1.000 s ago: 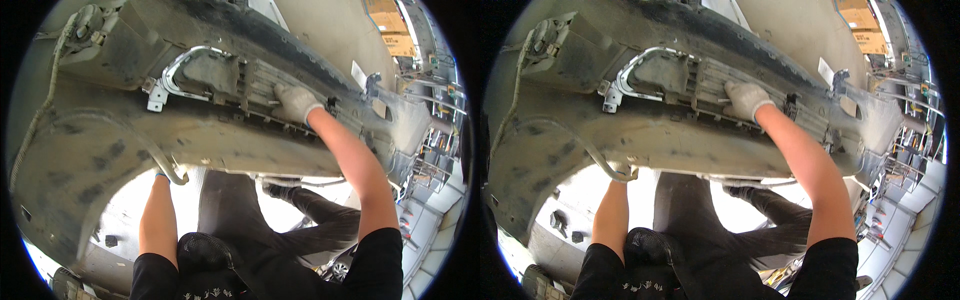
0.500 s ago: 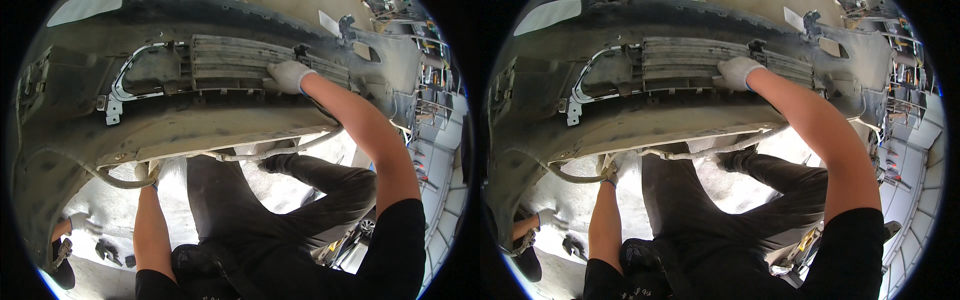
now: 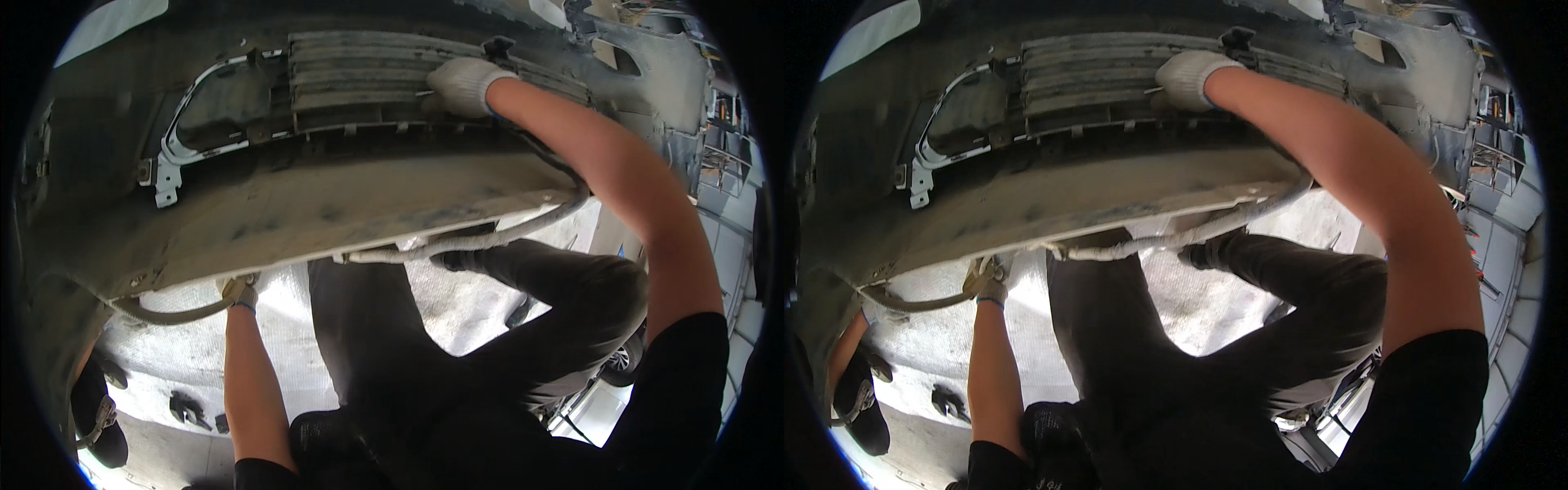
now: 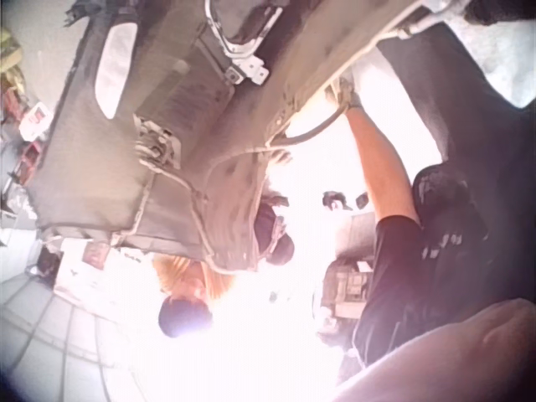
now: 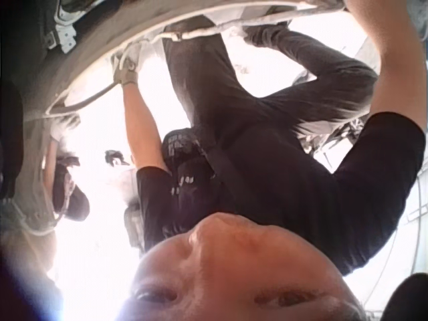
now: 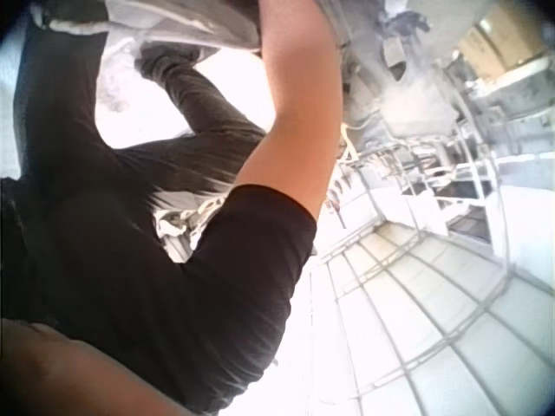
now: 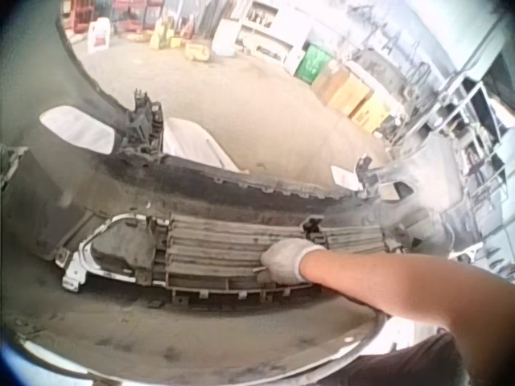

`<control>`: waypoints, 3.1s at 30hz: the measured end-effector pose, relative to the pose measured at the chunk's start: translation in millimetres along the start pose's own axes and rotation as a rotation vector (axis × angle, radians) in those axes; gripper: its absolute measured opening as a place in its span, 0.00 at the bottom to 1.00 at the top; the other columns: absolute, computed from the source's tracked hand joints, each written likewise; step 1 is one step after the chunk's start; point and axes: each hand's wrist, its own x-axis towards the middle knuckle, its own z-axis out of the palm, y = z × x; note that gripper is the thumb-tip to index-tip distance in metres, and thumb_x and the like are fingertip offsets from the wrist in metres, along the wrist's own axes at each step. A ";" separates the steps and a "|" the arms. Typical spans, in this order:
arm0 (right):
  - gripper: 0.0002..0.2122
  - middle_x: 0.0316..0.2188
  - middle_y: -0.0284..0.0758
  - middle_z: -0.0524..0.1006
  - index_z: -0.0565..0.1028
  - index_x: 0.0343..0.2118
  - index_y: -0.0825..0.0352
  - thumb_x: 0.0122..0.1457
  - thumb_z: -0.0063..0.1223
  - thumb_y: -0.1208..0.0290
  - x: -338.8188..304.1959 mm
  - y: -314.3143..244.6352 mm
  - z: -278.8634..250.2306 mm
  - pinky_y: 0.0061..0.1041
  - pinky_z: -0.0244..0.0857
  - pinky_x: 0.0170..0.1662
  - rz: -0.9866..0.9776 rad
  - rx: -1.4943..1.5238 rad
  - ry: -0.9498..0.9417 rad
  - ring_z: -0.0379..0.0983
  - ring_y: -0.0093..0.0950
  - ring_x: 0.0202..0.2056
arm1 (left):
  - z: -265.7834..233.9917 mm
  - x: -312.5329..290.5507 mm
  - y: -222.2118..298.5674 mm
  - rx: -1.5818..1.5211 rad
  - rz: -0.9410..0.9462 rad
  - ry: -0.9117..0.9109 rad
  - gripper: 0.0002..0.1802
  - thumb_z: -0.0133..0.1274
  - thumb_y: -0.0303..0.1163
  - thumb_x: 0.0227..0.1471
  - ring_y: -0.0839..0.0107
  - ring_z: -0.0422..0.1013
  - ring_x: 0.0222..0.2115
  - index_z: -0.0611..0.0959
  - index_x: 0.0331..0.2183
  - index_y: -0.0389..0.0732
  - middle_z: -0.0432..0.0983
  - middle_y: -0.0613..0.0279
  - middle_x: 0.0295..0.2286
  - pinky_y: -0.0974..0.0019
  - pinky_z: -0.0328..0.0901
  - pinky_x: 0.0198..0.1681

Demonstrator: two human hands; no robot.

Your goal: The person aligns and secures a metal bracket onto a large plastic car bumper using a screwdriver. They repeatedly reposition the bumper and insert screws to fasten the bracket in place.

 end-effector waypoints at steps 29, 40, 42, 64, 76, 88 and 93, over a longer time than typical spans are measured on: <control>0.15 0.26 0.44 0.79 0.79 0.35 0.67 0.64 0.52 0.58 -204.0 70.6 77.7 0.37 0.69 0.37 0.601 0.665 0.962 0.78 0.42 0.30 | 32.0 -21.8 38.6 -0.179 -0.265 0.046 0.08 0.55 0.36 0.62 0.81 0.64 0.15 0.76 0.29 0.54 0.70 0.76 0.19 0.78 0.57 0.16; 0.11 0.20 0.40 0.78 0.79 0.30 0.67 0.62 0.55 0.64 -203.7 67.8 87.4 0.34 0.71 0.31 0.559 0.599 1.142 0.77 0.35 0.24 | 14.2 -0.5 17.7 -0.170 -0.308 0.128 0.23 0.48 0.57 0.64 0.84 0.60 0.10 0.78 0.23 0.54 0.66 0.80 0.11 0.80 0.56 0.11; 0.10 0.22 0.39 0.79 0.79 0.31 0.66 0.62 0.56 0.63 -201.1 70.3 89.3 0.34 0.72 0.32 0.622 0.714 1.052 0.78 0.35 0.24 | 9.8 2.9 15.8 -0.151 -0.357 0.147 0.23 0.48 0.56 0.64 0.84 0.60 0.10 0.78 0.23 0.54 0.66 0.80 0.11 0.80 0.57 0.11; 0.07 0.31 0.33 0.78 0.76 0.32 0.60 0.58 0.50 0.64 -301.8 71.4 156.1 0.38 0.74 0.33 0.184 0.265 1.256 0.78 0.34 0.33 | 149.0 -230.7 130.8 1.085 0.412 -0.607 0.09 0.54 0.31 0.60 0.72 0.68 0.21 0.82 0.35 0.34 0.72 0.62 0.23 0.67 0.66 0.23; 0.27 0.49 0.56 0.78 0.73 0.53 0.68 0.59 0.53 0.50 -449.0 233.4 760.6 0.44 0.68 0.57 1.759 1.357 0.341 0.74 0.53 0.53 | 618.0 -447.8 170.5 1.261 1.731 -0.718 0.20 0.51 0.26 0.61 0.43 0.71 0.50 0.75 0.53 0.28 0.74 0.40 0.49 0.50 0.66 0.55; 0.24 0.17 0.38 0.78 0.80 0.21 0.70 0.54 0.60 0.48 -425.5 339.6 1070.7 0.40 0.68 0.32 2.040 1.612 0.520 0.74 0.33 0.22 | 758.6 -448.4 98.8 1.861 1.259 -0.475 0.16 0.62 0.37 0.52 0.40 0.77 0.32 0.85 0.36 0.33 0.79 0.38 0.29 0.49 0.69 0.33; 0.23 0.32 0.50 0.83 0.82 0.32 0.69 0.55 0.55 0.48 -436.3 324.3 1014.3 0.44 0.71 0.42 2.050 1.600 0.412 0.81 0.44 0.36 | 766.2 -461.4 94.1 1.773 1.166 -0.426 0.11 0.63 0.34 0.50 0.48 0.79 0.29 0.87 0.35 0.40 0.82 0.48 0.28 0.54 0.72 0.32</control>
